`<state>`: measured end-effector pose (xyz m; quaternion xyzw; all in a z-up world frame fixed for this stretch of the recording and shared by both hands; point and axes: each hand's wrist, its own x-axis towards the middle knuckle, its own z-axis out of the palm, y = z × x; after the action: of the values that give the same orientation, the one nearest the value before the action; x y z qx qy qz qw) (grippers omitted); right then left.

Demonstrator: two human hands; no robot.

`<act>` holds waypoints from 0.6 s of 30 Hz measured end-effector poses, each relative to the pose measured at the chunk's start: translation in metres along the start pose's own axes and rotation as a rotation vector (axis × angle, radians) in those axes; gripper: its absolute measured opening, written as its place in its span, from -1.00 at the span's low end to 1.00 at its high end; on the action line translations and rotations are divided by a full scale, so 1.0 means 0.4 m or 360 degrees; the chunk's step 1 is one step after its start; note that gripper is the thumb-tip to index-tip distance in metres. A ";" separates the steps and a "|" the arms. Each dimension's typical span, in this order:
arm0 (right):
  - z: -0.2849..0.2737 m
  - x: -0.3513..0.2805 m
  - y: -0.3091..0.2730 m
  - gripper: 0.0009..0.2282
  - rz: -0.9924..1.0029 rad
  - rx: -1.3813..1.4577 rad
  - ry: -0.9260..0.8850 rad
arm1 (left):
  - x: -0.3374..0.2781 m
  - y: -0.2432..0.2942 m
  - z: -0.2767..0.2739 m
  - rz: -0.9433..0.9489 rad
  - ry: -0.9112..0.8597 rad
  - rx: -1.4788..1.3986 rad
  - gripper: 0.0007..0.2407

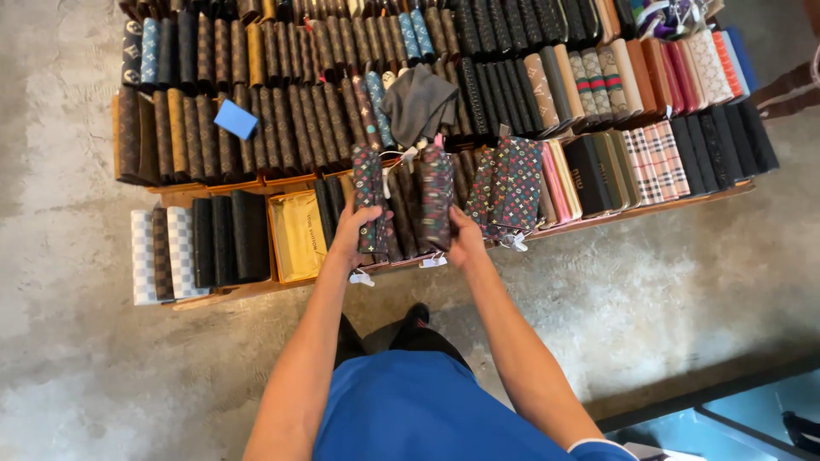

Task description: The person is cleaning several designer-style wallets on a display table using a grey cloth.

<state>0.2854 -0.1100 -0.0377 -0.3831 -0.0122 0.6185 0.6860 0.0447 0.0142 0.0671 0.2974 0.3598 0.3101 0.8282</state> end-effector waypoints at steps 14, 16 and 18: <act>0.409 -0.105 0.115 -0.46 0.0222 -0.0315 -0.0161 | -0.105 0.073 0.040 0.0328 0.0220 0.0861 -0.25; 0.453 -0.109 0.168 -0.50 0.0182 -0.0425 -0.0191 | -0.133 0.093 -0.012 0.0319 0.0279 0.0866 -0.25; 0.493 -0.097 0.225 -0.52 0.0021 -0.0543 -0.0277 | -0.143 0.099 -0.082 0.0471 0.0422 0.1039 -0.29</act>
<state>0.1040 -0.0480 0.0707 -0.4389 -0.1736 0.6427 0.6035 -0.0242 0.0063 0.1007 0.5515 0.4968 0.3314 0.5823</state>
